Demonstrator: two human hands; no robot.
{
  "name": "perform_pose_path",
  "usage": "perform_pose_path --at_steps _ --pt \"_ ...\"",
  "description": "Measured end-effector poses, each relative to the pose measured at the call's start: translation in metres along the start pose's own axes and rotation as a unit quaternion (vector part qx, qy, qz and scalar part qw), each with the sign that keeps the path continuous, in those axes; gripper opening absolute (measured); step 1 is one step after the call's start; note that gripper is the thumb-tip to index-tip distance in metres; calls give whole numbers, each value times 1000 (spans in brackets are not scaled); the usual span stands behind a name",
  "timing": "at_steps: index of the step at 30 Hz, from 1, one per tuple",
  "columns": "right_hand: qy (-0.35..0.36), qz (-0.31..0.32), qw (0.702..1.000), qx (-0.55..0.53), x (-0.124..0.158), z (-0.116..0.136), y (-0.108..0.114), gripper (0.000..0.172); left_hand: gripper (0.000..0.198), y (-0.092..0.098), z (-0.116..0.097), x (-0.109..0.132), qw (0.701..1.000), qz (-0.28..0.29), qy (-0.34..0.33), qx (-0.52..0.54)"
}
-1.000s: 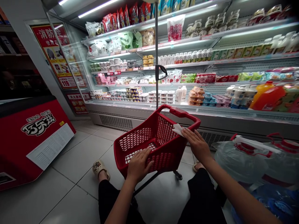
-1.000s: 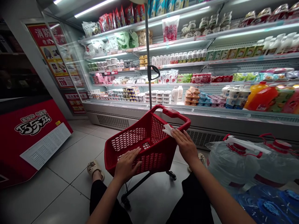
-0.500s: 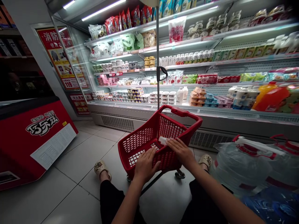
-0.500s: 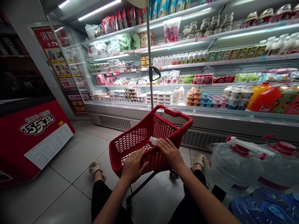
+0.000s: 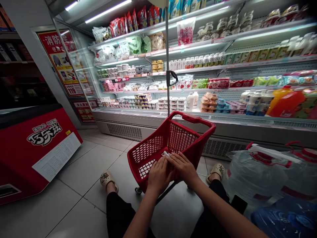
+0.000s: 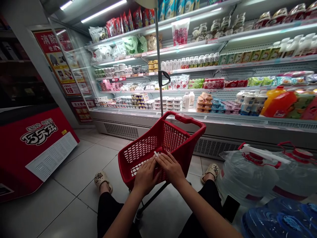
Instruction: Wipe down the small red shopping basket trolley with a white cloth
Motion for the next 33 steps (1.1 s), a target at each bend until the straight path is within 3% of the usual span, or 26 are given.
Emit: perform_pose_path --at_steps 3,6,8,11,16,21,27,30,33 --pt "11 16 1000 16 6 -27 16 59 62 1 2 1 1000 4 -10 -2" --pt "-25 13 998 51 10 -63 32 60 64 0 2 1 1000 6 -18 -6" --pt "-48 4 997 64 10 -71 33 60 66 -3 0 0 1000 3 -16 -12" --pt "-50 -9 997 57 9 -50 20 61 71 -7 -3 -2 1000 -11 -6 -20" --pt "10 -19 1000 19 11 -3 4 68 75 -7 -3 -3 999 -25 -15 -14" --pt "55 31 998 8 14 -26 12 74 65 0 17 10 1000 -11 -25 -12" --pt "-30 2 1000 2 2 -57 -2 73 54 5 59 33 998 -28 10 -60" --pt "-77 -27 997 -11 -6 -47 -14 71 56 -3 64 31 996 -37 19 -81" --pt "-62 -35 997 -41 -11 -9 -27 70 68 -10 52 23 996 -48 19 -68"
Point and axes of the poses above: each hand's wrist, its own x-axis away from the middle knuckle, its own y-axis out of the back of the hand, z = x × y, the point moved 6 cm from there along -x, towards the middle knuckle, and after that the axes turned 4 degrees about -z, right-handed, at the moved point
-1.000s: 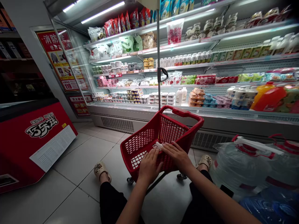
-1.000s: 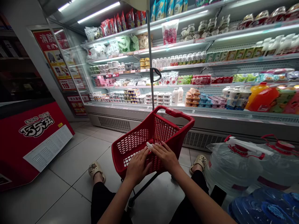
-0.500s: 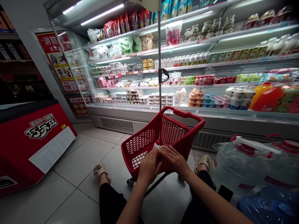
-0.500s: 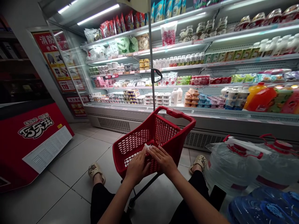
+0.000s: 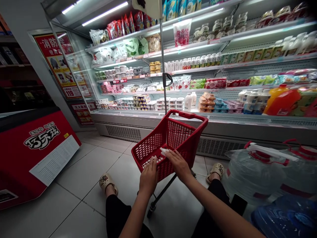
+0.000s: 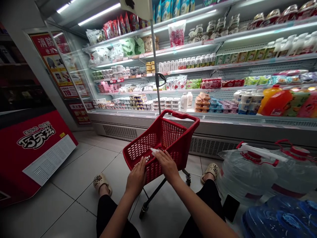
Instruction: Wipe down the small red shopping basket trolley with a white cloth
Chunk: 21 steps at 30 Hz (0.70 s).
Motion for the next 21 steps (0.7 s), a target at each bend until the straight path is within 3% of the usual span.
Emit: perform_pose_path --at_steps 3,6,9,13,15,18,21 --pt "36 -2 999 -28 5 42 -12 67 83 3 -15 -4 999 -2 2 52" --pt "83 2 996 -35 9 56 -12 66 91 9 -17 -5 995 26 2 94" --pt "107 25 994 -18 7 26 -1 70 93 16 -7 -3 995 44 -16 86" --pt "31 34 999 24 -4 -46 14 72 90 22 12 2 996 40 -35 67" --pt "-1 39 999 26 -6 -65 14 73 90 20 15 4 996 39 -33 69" --pt "-42 20 999 9 -5 -56 7 75 90 13 16 5 998 33 -12 60" --pt "-40 12 999 -22 1 -12 -4 75 92 8 13 6 999 28 -13 35"
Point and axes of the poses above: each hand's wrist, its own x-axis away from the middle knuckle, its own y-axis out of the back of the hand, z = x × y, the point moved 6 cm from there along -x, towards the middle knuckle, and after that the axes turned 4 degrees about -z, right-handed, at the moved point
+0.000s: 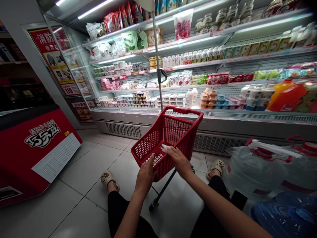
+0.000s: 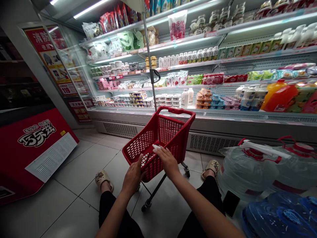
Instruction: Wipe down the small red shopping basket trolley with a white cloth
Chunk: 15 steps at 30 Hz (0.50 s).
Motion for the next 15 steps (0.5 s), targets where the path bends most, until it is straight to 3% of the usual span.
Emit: perform_pose_path --at_steps 4,7,10,15 --pt "57 16 998 -31 13 60 -11 73 93 0 1 0 1000 4 -9 -21" --pt "107 30 993 -32 14 69 -7 72 92 3 3 0 999 11 -7 -29" --pt "131 39 990 -16 8 39 4 74 96 3 1 -1 999 16 -8 -48" --pt "60 31 997 40 -5 -41 17 78 105 -5 -12 -9 997 4 -4 -77"
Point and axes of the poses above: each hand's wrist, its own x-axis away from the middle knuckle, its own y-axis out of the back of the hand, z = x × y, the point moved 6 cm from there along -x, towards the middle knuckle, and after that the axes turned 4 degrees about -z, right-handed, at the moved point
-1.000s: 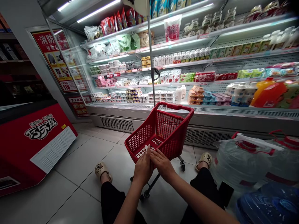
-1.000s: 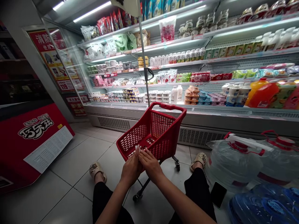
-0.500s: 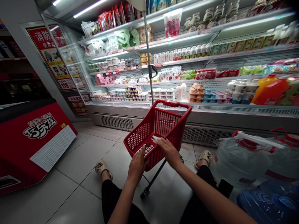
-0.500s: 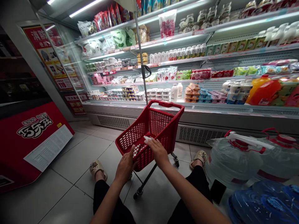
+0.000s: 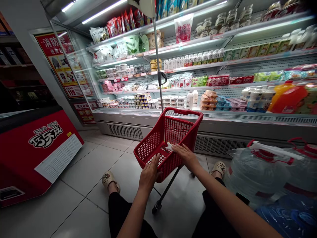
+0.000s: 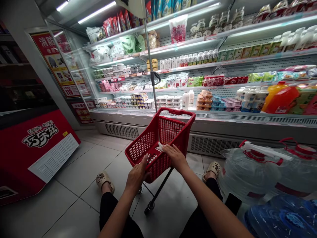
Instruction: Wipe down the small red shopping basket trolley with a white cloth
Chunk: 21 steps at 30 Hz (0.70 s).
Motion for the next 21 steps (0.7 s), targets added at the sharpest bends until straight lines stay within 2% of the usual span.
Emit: perform_pose_path --at_steps 2,4,7,10,12,15,18,21 --pt "-22 -2 1000 7 3 -11 -1 78 105 -4 -11 -4 1000 -7 4 -1" --pt "-42 -14 999 1 8 -7 -1 76 102 -7 -22 -6 1000 -17 11 7" --pt "-47 -27 998 -11 18 23 0 74 96 -8 -38 -7 999 -29 7 31" --pt "-18 -20 999 -20 28 58 4 73 92 -6 -44 -5 996 -15 -60 56" --pt "7 -9 1000 -24 34 72 8 73 89 -3 -34 -4 994 1 -96 50" --pt "31 8 999 -22 39 70 12 75 86 3 5 -7 996 19 -81 13" --pt "19 12 1000 -15 35 44 12 78 77 2 39 -10 997 46 -59 -8" --pt "-23 10 1000 -12 25 13 8 80 74 -4 47 -11 998 49 -46 -17"
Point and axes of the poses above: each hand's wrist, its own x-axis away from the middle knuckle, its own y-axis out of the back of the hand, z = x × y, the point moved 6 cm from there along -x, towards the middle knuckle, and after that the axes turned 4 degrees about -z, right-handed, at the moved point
